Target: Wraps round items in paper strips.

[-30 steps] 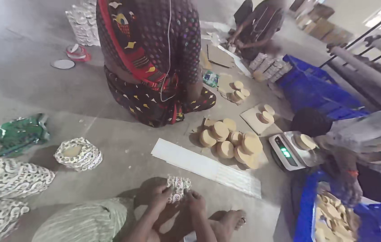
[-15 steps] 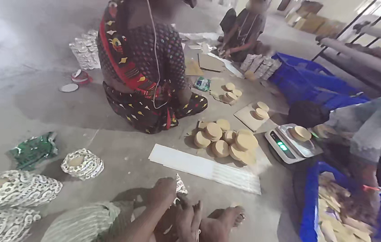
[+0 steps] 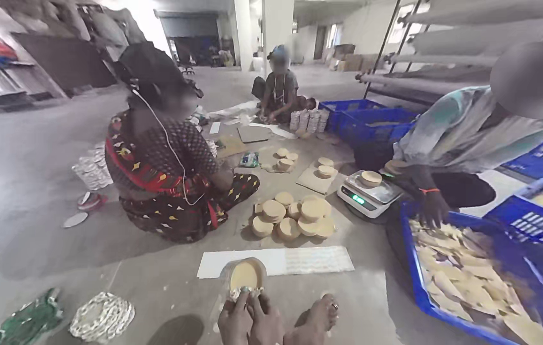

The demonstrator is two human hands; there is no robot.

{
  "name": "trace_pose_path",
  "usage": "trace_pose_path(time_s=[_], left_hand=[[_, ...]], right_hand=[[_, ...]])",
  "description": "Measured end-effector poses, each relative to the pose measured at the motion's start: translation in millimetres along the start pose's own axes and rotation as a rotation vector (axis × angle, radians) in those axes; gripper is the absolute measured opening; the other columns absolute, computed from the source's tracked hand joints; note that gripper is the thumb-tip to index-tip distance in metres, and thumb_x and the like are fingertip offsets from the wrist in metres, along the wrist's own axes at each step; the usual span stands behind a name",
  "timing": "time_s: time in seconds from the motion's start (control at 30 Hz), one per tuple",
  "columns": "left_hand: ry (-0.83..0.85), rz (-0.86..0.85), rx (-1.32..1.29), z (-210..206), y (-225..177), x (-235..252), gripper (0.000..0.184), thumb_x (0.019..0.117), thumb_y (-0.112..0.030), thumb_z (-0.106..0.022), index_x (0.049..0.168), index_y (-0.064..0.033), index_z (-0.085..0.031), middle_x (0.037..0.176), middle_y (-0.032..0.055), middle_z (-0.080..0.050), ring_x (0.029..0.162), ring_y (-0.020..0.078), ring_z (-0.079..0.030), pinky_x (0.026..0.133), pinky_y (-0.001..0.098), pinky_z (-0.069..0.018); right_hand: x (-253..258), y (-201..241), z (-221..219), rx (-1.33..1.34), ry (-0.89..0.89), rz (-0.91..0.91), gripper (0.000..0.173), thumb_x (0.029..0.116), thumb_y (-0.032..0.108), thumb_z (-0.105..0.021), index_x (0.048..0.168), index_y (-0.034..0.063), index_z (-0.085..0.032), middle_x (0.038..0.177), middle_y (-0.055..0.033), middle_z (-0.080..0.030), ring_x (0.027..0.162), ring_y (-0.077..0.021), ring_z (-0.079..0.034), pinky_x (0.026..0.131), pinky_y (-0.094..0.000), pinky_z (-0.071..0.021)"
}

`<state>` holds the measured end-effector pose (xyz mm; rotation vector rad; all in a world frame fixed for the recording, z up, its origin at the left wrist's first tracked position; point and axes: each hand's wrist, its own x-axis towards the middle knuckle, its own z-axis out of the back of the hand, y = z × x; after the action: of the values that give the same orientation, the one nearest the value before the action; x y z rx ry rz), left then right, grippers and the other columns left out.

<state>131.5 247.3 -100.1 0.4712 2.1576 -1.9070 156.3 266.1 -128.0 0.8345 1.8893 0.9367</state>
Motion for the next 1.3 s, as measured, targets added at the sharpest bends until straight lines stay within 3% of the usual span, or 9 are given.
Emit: trace_pose_path(time_s=[0.27, 0.4, 0.57, 0.67, 0.83, 0.93, 1.07, 1.2, 1.3], left_hand=[[0.001, -0.541, -0.234, -22.7, -28.3, -33.4, 0.012, 0.0793, 0.008, -0.071, 0.09, 0.0062, -0.068, 0.081, -0.0043, -0.073, 0.08, -0.0046, -0.069, 0.079, 0.0162, -0.0586], [0.005, -0.474, -0.223, -18.6, -48.2, -39.0, 0.01, 0.0847, 0.005, -0.071, 0.094, 0.0071, -0.067, 0.079, -0.0037, -0.072, 0.076, -0.0045, -0.068, 0.075, 0.0161, -0.0579], [0.143, -0.253, -0.255, -8.2, -61.7, -74.4, 0.008, 0.0866, 0.004, -0.068, 0.094, 0.0004, -0.066, 0.081, -0.0049, -0.072, 0.081, -0.0014, -0.069, 0.08, 0.0197, -0.0583], [0.162, -0.261, -0.267, -6.6, -63.7, -79.1, 0.01, 0.085, 0.005, -0.067, 0.093, -0.0008, -0.067, 0.081, -0.0069, -0.073, 0.081, -0.0028, -0.069, 0.079, 0.0182, -0.0581], [0.208, -0.216, -0.317, 2.3, -71.9, -60.6, 0.005, 0.0907, 0.005, -0.063, 0.095, 0.0031, -0.065, 0.081, -0.0005, -0.073, 0.078, 0.0047, -0.071, 0.08, 0.024, -0.0604], [0.258, -0.139, -0.265, 13.4, -74.9, -57.3, 0.006, 0.0911, 0.006, -0.063, 0.094, 0.0016, -0.066, 0.08, -0.0013, -0.073, 0.078, 0.0045, -0.07, 0.08, 0.0248, -0.0598], [0.38, -0.117, -0.253, 24.6, -78.1, -59.9, 0.011, 0.0882, 0.008, -0.064, 0.092, -0.0016, -0.067, 0.08, -0.0018, -0.074, 0.078, 0.0053, -0.071, 0.079, 0.0255, -0.0605], [0.471, -0.138, -0.206, 32.9, -91.4, -56.1, 0.014, 0.0869, 0.008, -0.063, 0.091, -0.0039, -0.069, 0.078, -0.0032, -0.075, 0.076, 0.0046, -0.072, 0.077, 0.0247, -0.0611], [0.487, -0.106, -0.177, 38.9, -92.6, -48.2, 0.013, 0.0907, 0.007, -0.06, 0.092, -0.0032, -0.068, 0.08, -0.0026, -0.074, 0.076, 0.0059, -0.072, 0.078, 0.0257, -0.0609]], right_hand=[[-9.7, 62.2, -22.5, -0.081, -0.158, 0.491, 0.01, 0.0823, 0.0, -0.076, 0.077, -0.0027, -0.068, 0.066, -0.0018, -0.069, 0.056, -0.0005, -0.063, 0.056, -0.0171, -0.0545], [-35.6, 83.2, -10.9, -0.203, 0.088, 0.391, 0.019, 0.096, 0.002, -0.065, 0.111, -0.0056, -0.074, 0.103, -0.0137, -0.072, 0.085, -0.0108, -0.07, 0.075, -0.0253, -0.0591], [-11.7, 112.4, -7.4, 0.086, 0.037, 0.43, 0.017, 0.0829, -0.005, -0.07, 0.099, -0.0035, -0.063, 0.075, 0.0014, -0.063, 0.065, -0.0013, -0.06, 0.062, -0.0185, -0.053], [-5.0, 118.6, -12.1, -0.006, -0.104, 0.714, 0.011, 0.0748, -0.002, -0.079, 0.073, 0.0007, -0.069, 0.065, 0.0032, -0.067, 0.058, 0.0017, -0.061, 0.057, -0.0146, -0.0524], [-32.9, 102.0, -4.8, -0.911, -0.131, 1.329, 0.027, 0.084, 0.0, -0.067, 0.109, -0.0006, -0.078, 0.097, -0.0187, -0.073, 0.085, -0.0322, -0.07, 0.075, -0.0396, -0.0589], [-32.7, 127.9, 4.5, -0.827, 0.054, 1.063, 0.017, 0.0855, 0.002, -0.071, 0.1, -0.0026, -0.078, 0.09, -0.0163, -0.073, 0.083, -0.0288, -0.07, 0.074, -0.0423, -0.0578], [-0.1, 153.5, 7.4, -0.477, 0.218, 0.943, 0.02, 0.0802, 0.007, -0.078, 0.096, -0.004, -0.073, 0.085, -0.0041, -0.072, 0.071, -0.0004, -0.066, 0.062, -0.0155, -0.0541], [-21.7, 144.1, 0.5, -0.897, -0.068, 1.549, 0.013, 0.0831, 0.007, -0.068, 0.089, 0.0034, -0.079, 0.083, -0.0104, -0.073, 0.075, -0.0201, -0.07, 0.068, -0.0265, -0.0568], [-43.5, 138.2, 4.1, -1.195, 0.013, 1.526, 0.029, 0.0785, -0.002, -0.069, 0.105, 0.0, -0.079, 0.096, -0.015, -0.075, 0.085, -0.0303, -0.073, 0.074, -0.0359, -0.0607]])
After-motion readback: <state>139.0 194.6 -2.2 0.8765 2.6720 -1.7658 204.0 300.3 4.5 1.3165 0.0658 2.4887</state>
